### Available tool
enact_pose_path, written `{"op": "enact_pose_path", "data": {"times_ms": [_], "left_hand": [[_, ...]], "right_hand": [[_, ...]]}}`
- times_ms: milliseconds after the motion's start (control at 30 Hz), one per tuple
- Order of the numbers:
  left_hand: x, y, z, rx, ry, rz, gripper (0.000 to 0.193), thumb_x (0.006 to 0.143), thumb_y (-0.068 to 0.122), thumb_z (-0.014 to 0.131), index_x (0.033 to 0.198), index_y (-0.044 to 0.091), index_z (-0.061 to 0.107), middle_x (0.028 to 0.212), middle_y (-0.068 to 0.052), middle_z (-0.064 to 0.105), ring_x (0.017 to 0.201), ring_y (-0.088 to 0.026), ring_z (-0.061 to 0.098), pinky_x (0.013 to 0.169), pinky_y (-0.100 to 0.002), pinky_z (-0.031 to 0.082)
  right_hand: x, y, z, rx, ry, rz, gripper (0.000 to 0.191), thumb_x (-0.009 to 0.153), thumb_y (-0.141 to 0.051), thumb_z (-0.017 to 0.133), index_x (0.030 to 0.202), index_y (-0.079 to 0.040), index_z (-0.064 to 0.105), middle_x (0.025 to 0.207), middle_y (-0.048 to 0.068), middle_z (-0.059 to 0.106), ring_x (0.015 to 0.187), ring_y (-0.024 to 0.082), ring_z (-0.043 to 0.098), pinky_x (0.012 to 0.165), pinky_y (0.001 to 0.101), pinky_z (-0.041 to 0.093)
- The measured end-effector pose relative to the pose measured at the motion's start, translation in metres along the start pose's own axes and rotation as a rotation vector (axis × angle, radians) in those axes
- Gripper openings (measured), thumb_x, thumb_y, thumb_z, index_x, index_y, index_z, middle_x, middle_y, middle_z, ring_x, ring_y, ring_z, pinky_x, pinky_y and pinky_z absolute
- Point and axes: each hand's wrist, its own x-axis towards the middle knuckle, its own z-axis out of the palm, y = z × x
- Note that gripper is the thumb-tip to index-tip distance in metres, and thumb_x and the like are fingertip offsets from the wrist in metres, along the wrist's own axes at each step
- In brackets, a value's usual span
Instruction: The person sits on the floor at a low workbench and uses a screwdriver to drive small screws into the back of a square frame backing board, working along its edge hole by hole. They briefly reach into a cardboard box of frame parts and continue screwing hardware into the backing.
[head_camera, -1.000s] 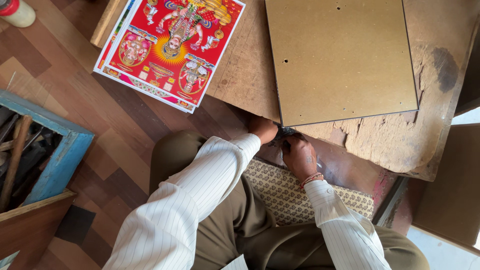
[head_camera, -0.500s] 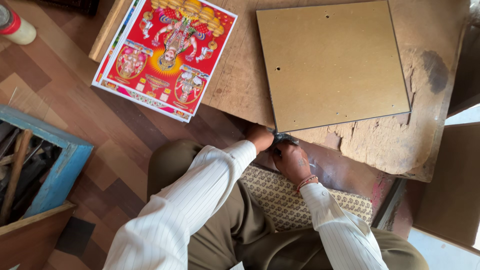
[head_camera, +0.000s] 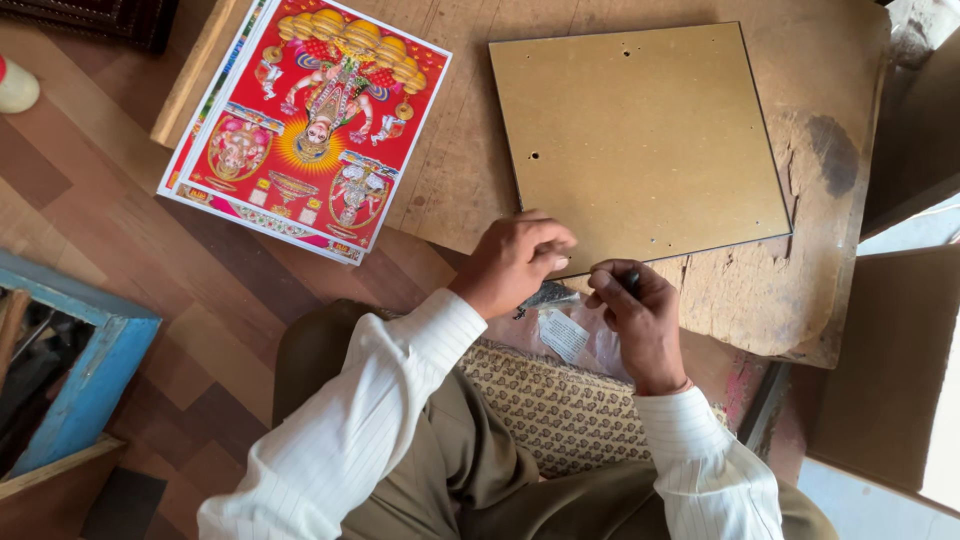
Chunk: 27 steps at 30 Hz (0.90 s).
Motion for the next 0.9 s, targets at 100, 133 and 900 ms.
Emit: {"op": "enact_pose_path", "data": {"times_ms": [100,133,900], "left_hand": [[0.014,0.001,0.012,-0.107,-0.036,0.158,0.015,0.084,0.004,0.074,0.099,0.004,0.077,0.096,-0.011,0.073,0.089,-0.027,0.072,0.08,-0.036,0.058],[0.014,-0.001,0.015,-0.132,-0.042,0.123,0.014,0.084,0.004,0.073,0.098,0.004,0.077,0.096,-0.01,0.073,0.088,-0.026,0.073,0.079,-0.035,0.058],[0.022,-0.017,0.002,0.205,-0.147,0.162,0.004,0.082,0.0,0.069,0.084,0.001,0.071,0.091,-0.011,0.071,0.084,-0.032,0.07,0.076,-0.042,0.055]], "right_hand": [[0.01,0.001,0.0,0.282,-0.11,0.078,0.011,0.098,-0.011,0.068,0.1,0.0,0.068,0.082,0.007,0.067,0.064,0.009,0.058,0.051,0.0217,0.038],[0.012,0.002,0.0,0.297,-0.123,0.086,0.012,0.099,-0.012,0.067,0.1,0.0,0.068,0.082,0.007,0.067,0.063,0.009,0.057,0.051,0.0217,0.038],[-0.013,-0.012,0.036,-0.933,0.206,-0.492,0.021,0.086,-0.015,0.078,0.106,-0.01,0.078,0.094,0.011,0.072,0.073,0.03,0.07,0.063,0.0386,0.055]]}}
